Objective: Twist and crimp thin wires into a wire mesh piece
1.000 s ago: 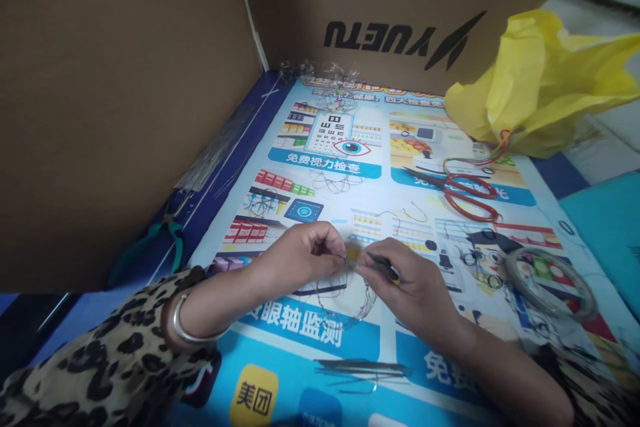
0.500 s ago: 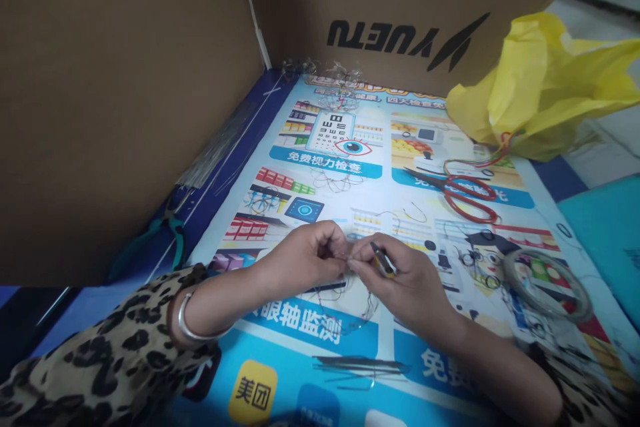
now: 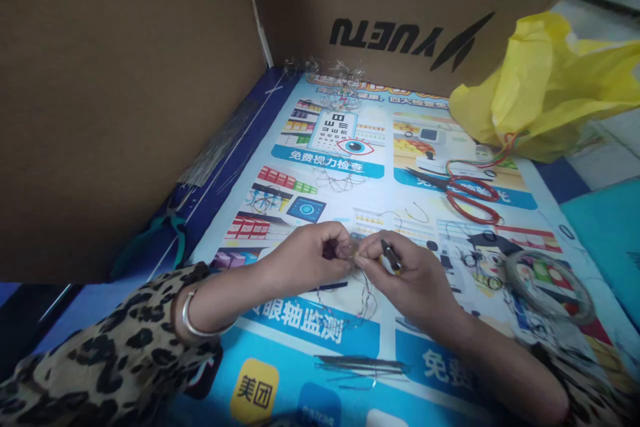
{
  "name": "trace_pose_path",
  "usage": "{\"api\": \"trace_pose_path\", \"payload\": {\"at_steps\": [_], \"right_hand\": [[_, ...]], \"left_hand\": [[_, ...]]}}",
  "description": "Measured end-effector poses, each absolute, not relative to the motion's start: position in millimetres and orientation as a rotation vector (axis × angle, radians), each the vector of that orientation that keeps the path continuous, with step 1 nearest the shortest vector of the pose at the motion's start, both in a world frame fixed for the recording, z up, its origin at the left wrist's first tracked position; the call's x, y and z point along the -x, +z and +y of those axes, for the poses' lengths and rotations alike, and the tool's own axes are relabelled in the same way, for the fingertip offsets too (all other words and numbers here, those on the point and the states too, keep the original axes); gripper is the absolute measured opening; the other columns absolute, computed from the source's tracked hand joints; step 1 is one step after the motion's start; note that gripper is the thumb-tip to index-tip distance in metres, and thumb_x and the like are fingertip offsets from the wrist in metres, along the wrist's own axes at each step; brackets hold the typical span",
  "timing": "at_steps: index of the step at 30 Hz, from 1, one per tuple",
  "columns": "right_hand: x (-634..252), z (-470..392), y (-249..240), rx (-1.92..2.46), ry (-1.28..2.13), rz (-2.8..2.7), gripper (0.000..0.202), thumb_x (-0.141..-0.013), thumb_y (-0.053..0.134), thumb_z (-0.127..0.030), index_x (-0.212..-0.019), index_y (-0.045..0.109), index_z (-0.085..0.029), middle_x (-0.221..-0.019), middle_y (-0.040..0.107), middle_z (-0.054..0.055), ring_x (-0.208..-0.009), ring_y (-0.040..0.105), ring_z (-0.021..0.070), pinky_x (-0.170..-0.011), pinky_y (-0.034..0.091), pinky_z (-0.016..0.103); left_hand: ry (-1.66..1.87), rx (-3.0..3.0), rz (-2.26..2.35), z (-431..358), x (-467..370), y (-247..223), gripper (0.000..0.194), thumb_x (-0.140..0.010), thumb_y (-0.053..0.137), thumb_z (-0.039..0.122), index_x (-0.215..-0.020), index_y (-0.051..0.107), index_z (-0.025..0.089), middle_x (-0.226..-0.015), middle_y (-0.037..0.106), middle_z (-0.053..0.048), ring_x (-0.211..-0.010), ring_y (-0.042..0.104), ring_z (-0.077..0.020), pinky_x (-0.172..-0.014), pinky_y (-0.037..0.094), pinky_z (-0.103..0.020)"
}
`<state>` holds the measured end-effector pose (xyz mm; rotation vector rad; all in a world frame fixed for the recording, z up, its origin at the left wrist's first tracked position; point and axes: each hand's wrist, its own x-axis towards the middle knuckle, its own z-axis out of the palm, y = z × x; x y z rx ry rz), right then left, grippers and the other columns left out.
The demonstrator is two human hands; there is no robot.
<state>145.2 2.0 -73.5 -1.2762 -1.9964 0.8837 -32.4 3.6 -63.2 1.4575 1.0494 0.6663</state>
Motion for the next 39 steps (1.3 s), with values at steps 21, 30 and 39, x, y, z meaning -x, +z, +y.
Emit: {"api": "trace_pose_path", "payload": {"at_steps": [21, 30, 39], "right_hand": [[-146, 1, -79, 1.218, 0.905, -1.954, 0.010, -0.075, 0.056, -0.021, -0.067, 0.050, -0.021, -0.077, 0.062, 0.002, -0.073, 0.059, 0.0151, -0.066, 0.045, 0.028], [-145, 2, -82, 1.251, 0.938, -1.926, 0.009, -0.075, 0.056, -0.022, -0.069, 0.051, -0.021, -0.075, 0.062, 0.001, -0.071, 0.059, 0.0149, -0.069, 0.045, 0.028], [-153, 2, -80, 1.149, 0.931, -1.925, 0.009, -0.078, 0.057, -0.021, -0.073, 0.049, -0.021, -0.074, 0.059, 0.000, -0.071, 0.057, 0.0142, -0.066, 0.044, 0.027]], "left_hand": [[0.643, -1.740, 1.231, 0, 34, -70, 0.006, -0.069, 0.050, 0.015, -0.066, 0.054, 0.016, -0.065, 0.060, 0.001, -0.059, 0.054, -0.0094, -0.054, 0.041, -0.020], [0.674, -1.844, 1.297, -1, 33, -60, 0.005, -0.068, 0.051, 0.013, -0.071, 0.052, 0.017, -0.067, 0.059, 0.003, -0.061, 0.053, -0.0088, -0.055, 0.040, -0.020], [0.671, -1.900, 1.351, 0, 36, -61, 0.006, -0.068, 0.051, 0.013, -0.071, 0.051, 0.017, -0.065, 0.058, 0.004, -0.058, 0.053, -0.0082, -0.053, 0.037, -0.019]]}}
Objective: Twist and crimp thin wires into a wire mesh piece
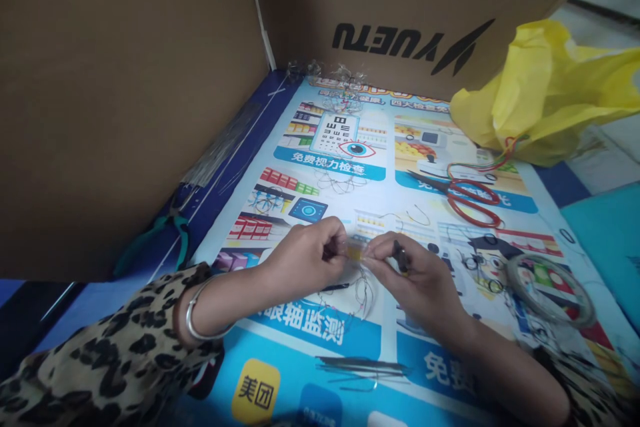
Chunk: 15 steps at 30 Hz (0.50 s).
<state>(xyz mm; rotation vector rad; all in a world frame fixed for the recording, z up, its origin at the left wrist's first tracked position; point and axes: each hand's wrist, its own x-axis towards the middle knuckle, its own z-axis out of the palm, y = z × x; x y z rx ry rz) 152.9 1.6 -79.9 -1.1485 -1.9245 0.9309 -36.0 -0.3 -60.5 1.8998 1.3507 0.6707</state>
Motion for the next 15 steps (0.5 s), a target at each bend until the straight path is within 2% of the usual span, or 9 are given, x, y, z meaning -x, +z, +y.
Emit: {"api": "trace_pose_path", "payload": {"at_steps": [8, 15], "right_hand": [[-157.8, -2.6, -72.0, 0.862, 0.943, -1.985, 0.009, -0.080, 0.053, -0.012, -0.078, 0.054, -0.021, -0.073, 0.057, 0.002, -0.070, 0.055, 0.0142, -0.063, 0.045, 0.029], [-154.9, -2.1, -72.0, 0.897, 0.780, -2.061, 0.011, -0.079, 0.051, -0.011, -0.079, 0.055, -0.022, -0.073, 0.058, 0.003, -0.070, 0.055, 0.0150, -0.063, 0.046, 0.030]], "left_hand": [[0.678, -1.889, 1.361, 0.0, 37.6, -59.8, 0.006, -0.068, 0.051, 0.013, -0.071, 0.051, 0.018, -0.066, 0.059, 0.005, -0.059, 0.054, -0.0083, -0.052, 0.037, -0.019], [0.699, -1.881, 1.347, -1.0, 37.0, -61.2, 0.005, -0.068, 0.051, 0.014, -0.071, 0.050, 0.018, -0.065, 0.058, 0.004, -0.058, 0.053, -0.0084, -0.052, 0.037, -0.019]]}}
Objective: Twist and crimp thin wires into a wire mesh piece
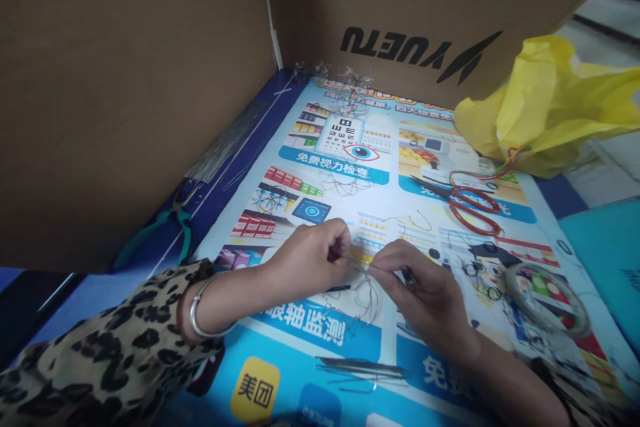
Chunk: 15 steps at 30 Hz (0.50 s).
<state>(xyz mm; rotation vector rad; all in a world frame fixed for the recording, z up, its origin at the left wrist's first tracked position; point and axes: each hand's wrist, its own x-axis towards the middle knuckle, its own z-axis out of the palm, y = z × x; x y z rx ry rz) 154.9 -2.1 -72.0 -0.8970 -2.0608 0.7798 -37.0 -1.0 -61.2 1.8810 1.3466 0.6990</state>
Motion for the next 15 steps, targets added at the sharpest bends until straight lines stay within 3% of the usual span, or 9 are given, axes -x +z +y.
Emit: {"api": "trace_pose_path", "payload": {"at_steps": [10, 15], "right_hand": [[-155.9, 1.8, -81.0, 0.806, 0.651, -2.180, 0.018, -0.074, 0.052, -0.004, -0.081, 0.055, -0.021, -0.076, 0.059, 0.003, -0.073, 0.055, 0.0161, -0.065, 0.046, 0.031], [-154.1, 0.7, -79.7, 0.830, 0.698, -2.156, 0.014, -0.076, 0.052, -0.009, -0.080, 0.055, -0.022, -0.076, 0.059, 0.004, -0.074, 0.056, 0.0166, -0.065, 0.047, 0.032]], "left_hand": [[0.670, -1.850, 1.352, 0.5, 37.5, -61.6, 0.004, -0.068, 0.052, 0.014, -0.070, 0.051, 0.018, -0.064, 0.059, 0.004, -0.057, 0.053, -0.0084, -0.052, 0.036, -0.019], [0.656, -1.842, 1.371, 1.4, 37.7, -61.7, 0.004, -0.068, 0.052, 0.014, -0.071, 0.052, 0.017, -0.064, 0.060, 0.003, -0.058, 0.053, -0.0092, -0.051, 0.036, -0.019]]}}
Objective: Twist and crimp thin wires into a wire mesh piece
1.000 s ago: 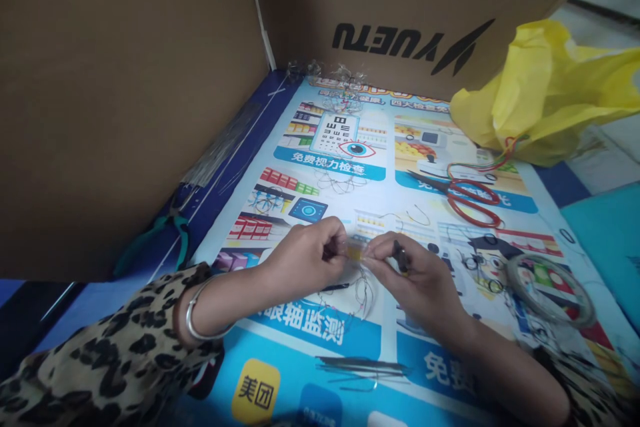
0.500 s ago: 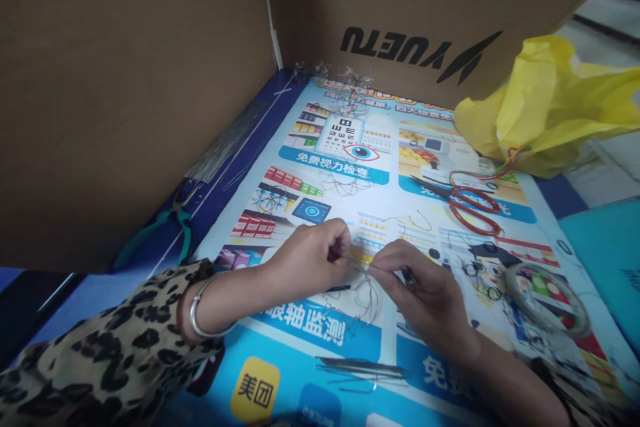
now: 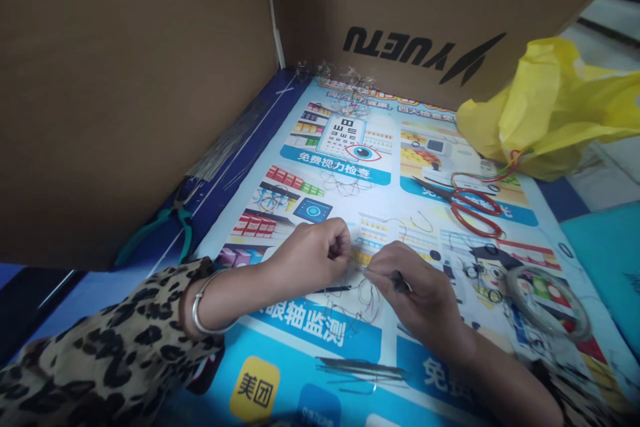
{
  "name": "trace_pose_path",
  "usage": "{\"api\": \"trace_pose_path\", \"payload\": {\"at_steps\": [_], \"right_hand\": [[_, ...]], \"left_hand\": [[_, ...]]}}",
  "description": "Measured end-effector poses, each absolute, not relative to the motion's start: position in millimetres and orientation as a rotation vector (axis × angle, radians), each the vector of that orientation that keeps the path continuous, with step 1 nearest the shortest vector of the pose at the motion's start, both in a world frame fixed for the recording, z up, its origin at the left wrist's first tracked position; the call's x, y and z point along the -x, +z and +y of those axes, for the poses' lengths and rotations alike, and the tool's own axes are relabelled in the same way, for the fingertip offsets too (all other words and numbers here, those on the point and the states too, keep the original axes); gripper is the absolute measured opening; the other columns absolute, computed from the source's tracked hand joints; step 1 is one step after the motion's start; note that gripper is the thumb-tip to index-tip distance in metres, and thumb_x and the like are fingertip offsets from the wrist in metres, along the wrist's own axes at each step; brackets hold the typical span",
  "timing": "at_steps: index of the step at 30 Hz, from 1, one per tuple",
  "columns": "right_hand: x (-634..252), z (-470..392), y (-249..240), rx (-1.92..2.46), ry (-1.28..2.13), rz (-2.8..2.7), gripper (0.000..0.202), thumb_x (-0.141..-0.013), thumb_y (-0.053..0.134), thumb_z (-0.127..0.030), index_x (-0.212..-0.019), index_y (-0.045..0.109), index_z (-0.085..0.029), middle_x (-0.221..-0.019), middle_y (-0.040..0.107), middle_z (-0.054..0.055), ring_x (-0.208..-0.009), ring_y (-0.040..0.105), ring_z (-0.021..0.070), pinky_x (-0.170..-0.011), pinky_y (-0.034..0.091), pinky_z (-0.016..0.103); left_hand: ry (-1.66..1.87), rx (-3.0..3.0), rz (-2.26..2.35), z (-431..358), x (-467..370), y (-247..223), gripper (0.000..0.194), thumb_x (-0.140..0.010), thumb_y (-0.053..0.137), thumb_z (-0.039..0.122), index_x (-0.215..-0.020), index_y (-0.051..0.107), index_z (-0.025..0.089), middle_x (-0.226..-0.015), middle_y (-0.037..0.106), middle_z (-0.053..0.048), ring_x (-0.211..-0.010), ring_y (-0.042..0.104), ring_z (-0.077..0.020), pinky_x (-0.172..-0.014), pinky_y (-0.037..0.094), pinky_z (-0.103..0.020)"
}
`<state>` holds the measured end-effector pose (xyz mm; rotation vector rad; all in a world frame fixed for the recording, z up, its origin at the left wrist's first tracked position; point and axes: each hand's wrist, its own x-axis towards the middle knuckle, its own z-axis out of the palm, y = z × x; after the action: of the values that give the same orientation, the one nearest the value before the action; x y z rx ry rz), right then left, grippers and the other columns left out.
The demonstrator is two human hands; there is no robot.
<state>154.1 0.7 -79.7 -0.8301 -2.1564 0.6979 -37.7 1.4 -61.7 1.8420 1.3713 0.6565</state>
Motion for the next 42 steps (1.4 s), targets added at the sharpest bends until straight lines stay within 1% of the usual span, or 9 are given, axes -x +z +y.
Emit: {"api": "trace_pose_path", "payload": {"at_steps": [4, 11, 17, 22, 27, 30, 35, 37, 42], "right_hand": [[-154.1, 0.2, -75.5, 0.856, 0.796, -2.134, 0.010, -0.079, 0.051, -0.012, -0.076, 0.055, -0.021, -0.074, 0.059, 0.004, -0.071, 0.056, 0.0160, -0.063, 0.047, 0.031], [-154.7, 0.3, -73.7, 0.867, 0.938, -2.082, 0.010, -0.080, 0.051, -0.016, -0.074, 0.055, -0.021, -0.072, 0.059, 0.002, -0.070, 0.056, 0.0150, -0.063, 0.046, 0.030], [-157.8, -0.1, -76.7, 1.011, 1.024, -1.980, 0.008, -0.080, 0.054, -0.021, -0.072, 0.054, -0.020, -0.071, 0.057, 0.001, -0.066, 0.055, 0.0140, -0.062, 0.045, 0.028], [-159.5, 0.3, -79.1, 1.170, 1.070, -1.900, 0.010, -0.079, 0.057, -0.027, -0.073, 0.053, -0.020, -0.071, 0.060, 0.001, -0.070, 0.057, 0.0155, -0.066, 0.046, 0.029], [-157.4, -0.1, -76.4, 1.176, 1.103, -1.907, 0.012, -0.078, 0.057, -0.029, -0.071, 0.053, -0.021, -0.070, 0.061, 0.001, -0.068, 0.057, 0.0158, -0.065, 0.047, 0.029], [-155.6, -0.1, -75.3, 1.171, 1.102, -1.925, 0.012, -0.078, 0.057, -0.029, -0.070, 0.053, -0.020, -0.070, 0.061, 0.000, -0.068, 0.057, 0.0155, -0.066, 0.046, 0.029], [-155.2, 1.1, -78.1, 1.186, 1.107, -1.878, 0.010, -0.078, 0.058, -0.028, -0.072, 0.054, -0.021, -0.071, 0.060, 0.000, -0.071, 0.057, 0.0154, -0.067, 0.046, 0.029], [-155.7, 1.2, -79.2, 1.190, 1.108, -1.853, 0.010, -0.078, 0.059, -0.029, -0.072, 0.054, -0.021, -0.070, 0.060, -0.001, -0.071, 0.057, 0.0152, -0.067, 0.046, 0.028], [-156.6, 0.5, -78.3, 1.170, 1.127, -1.860, 0.010, -0.078, 0.058, -0.028, -0.072, 0.055, -0.021, -0.070, 0.059, -0.001, -0.069, 0.056, 0.0150, -0.066, 0.045, 0.028]], "left_hand": [[0.650, -1.845, 1.368, 1.9, 38.1, -61.9, 0.003, -0.068, 0.052, 0.016, -0.070, 0.053, 0.017, -0.065, 0.061, 0.003, -0.058, 0.054, -0.0098, -0.052, 0.036, -0.020], [0.662, -1.843, 1.354, 1.7, 38.6, -64.3, 0.005, -0.069, 0.051, 0.015, -0.072, 0.053, 0.018, -0.068, 0.062, 0.003, -0.060, 0.055, -0.0098, -0.053, 0.037, -0.020], [0.667, -1.879, 1.308, 0.5, 37.6, -64.9, 0.006, -0.070, 0.049, 0.014, -0.073, 0.049, 0.019, -0.068, 0.058, 0.004, -0.061, 0.052, -0.0094, -0.055, 0.037, -0.020], [0.693, -1.866, 1.249, 0.8, 36.9, -63.6, 0.007, -0.072, 0.047, 0.011, -0.074, 0.048, 0.018, -0.069, 0.055, 0.004, -0.064, 0.051, -0.0095, -0.057, 0.038, -0.020], [0.660, -1.867, 1.239, 1.7, 37.1, -64.2, 0.006, -0.073, 0.048, 0.012, -0.074, 0.047, 0.019, -0.068, 0.055, 0.004, -0.063, 0.052, -0.0096, -0.057, 0.038, -0.020], [0.624, -1.910, 1.292, 0.2, 37.0, -63.6, 0.008, -0.073, 0.049, 0.014, -0.079, 0.046, 0.020, -0.071, 0.059, 0.004, -0.064, 0.055, -0.0109, -0.056, 0.038, -0.021], [0.531, -2.120, 1.408, -3.5, 37.2, -61.2, 0.021, -0.076, 0.047, 0.015, -0.095, 0.043, 0.021, -0.081, 0.065, 0.001, -0.068, 0.061, -0.0162, -0.055, 0.038, -0.024], [0.502, -2.199, 1.406, -3.9, 37.6, -61.1, 0.021, -0.076, 0.047, 0.015, -0.096, 0.044, 0.022, -0.082, 0.066, 0.000, -0.068, 0.061, -0.0170, -0.054, 0.037, -0.024], [0.487, -2.224, 1.366, -3.0, 38.4, -61.3, 0.019, -0.077, 0.046, 0.015, -0.095, 0.045, 0.021, -0.080, 0.065, 0.000, -0.066, 0.061, -0.0152, -0.053, 0.037, -0.022]]}}
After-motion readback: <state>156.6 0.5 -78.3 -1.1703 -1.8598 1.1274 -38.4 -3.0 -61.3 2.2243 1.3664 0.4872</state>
